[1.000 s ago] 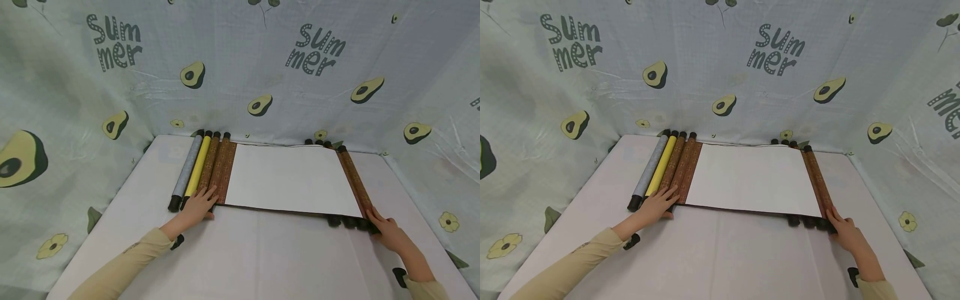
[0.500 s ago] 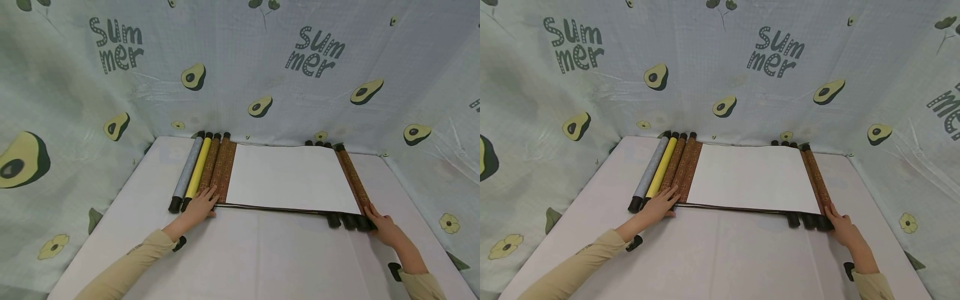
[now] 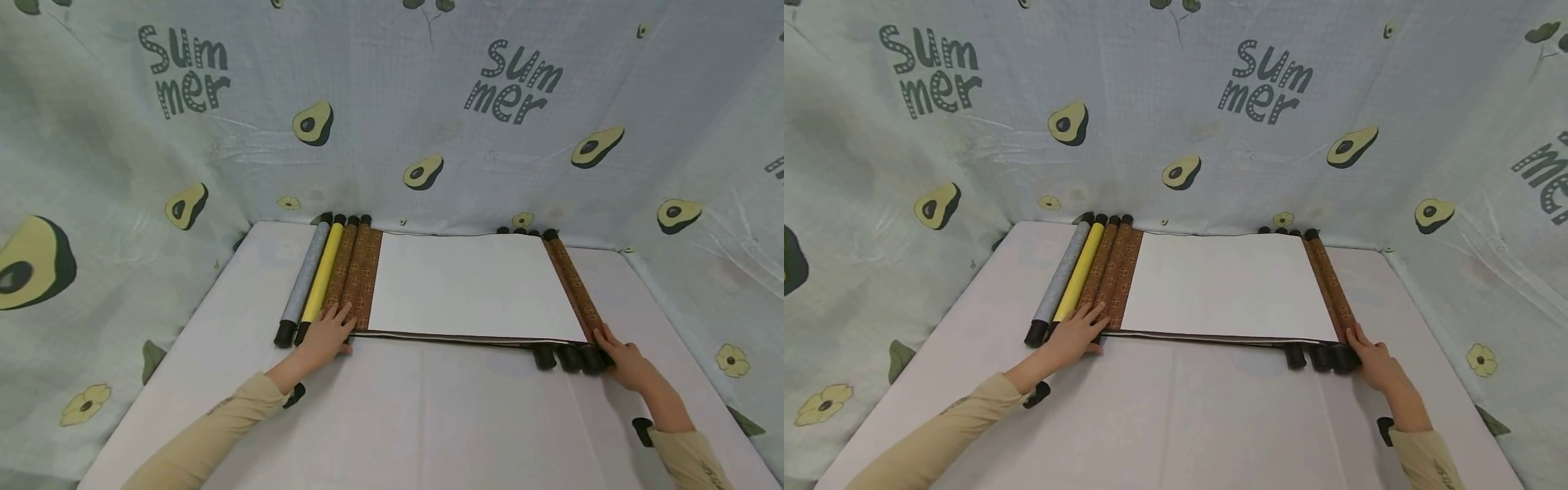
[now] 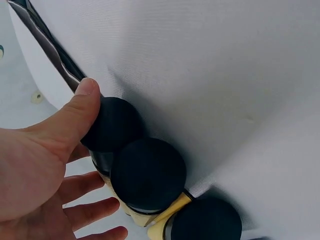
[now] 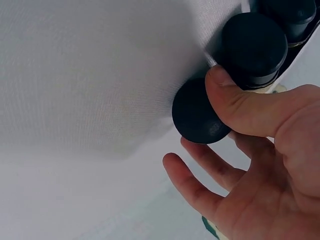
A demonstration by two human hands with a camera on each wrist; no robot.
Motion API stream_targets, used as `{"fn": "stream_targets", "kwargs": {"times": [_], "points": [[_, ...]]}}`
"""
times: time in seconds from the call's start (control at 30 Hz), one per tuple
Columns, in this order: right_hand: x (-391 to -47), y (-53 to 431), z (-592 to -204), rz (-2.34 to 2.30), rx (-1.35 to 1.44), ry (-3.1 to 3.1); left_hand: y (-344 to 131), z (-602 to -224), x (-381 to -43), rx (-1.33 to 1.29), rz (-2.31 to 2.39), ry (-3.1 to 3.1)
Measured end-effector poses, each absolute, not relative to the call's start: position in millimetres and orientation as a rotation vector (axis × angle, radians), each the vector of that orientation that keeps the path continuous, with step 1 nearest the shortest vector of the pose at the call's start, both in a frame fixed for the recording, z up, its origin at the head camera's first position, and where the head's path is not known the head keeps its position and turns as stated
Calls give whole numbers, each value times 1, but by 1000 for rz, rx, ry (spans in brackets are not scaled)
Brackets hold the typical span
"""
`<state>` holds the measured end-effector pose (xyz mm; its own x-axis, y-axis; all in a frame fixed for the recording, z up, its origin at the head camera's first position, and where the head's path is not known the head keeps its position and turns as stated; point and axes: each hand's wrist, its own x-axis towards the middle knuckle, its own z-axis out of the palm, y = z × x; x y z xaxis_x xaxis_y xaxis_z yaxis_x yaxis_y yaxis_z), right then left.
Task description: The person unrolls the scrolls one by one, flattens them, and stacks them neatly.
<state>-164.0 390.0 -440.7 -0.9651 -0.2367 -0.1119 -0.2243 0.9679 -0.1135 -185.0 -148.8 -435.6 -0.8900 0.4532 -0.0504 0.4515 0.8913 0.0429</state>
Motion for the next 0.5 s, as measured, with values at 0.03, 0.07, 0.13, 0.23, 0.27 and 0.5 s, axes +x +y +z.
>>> {"fn": "stream_targets", "kwargs": {"times": [0.03, 0.07, 0.13, 0.23, 0.27, 0.5], "points": [[-164, 390, -441, -154, -346, 2988, -149, -436, -185, 704, 43, 2992], [-164, 390, -441, -154, -341, 2986, -148, -435, -185, 689, 36, 2986], [-164, 391, -442, -155, -332, 2984, -148, -435, -186, 674, 27, 2980], [-163, 391, -444, -152, -335, 2991, -148, -436, -185, 676, 8, 2983], [-163, 391, -444, -155, -340, 2993, -148, -437, -185, 676, 1, 2986], [-163, 388, -442, -199, -312, 2987, -155, -439, -184, 680, 8, 3002]]}}
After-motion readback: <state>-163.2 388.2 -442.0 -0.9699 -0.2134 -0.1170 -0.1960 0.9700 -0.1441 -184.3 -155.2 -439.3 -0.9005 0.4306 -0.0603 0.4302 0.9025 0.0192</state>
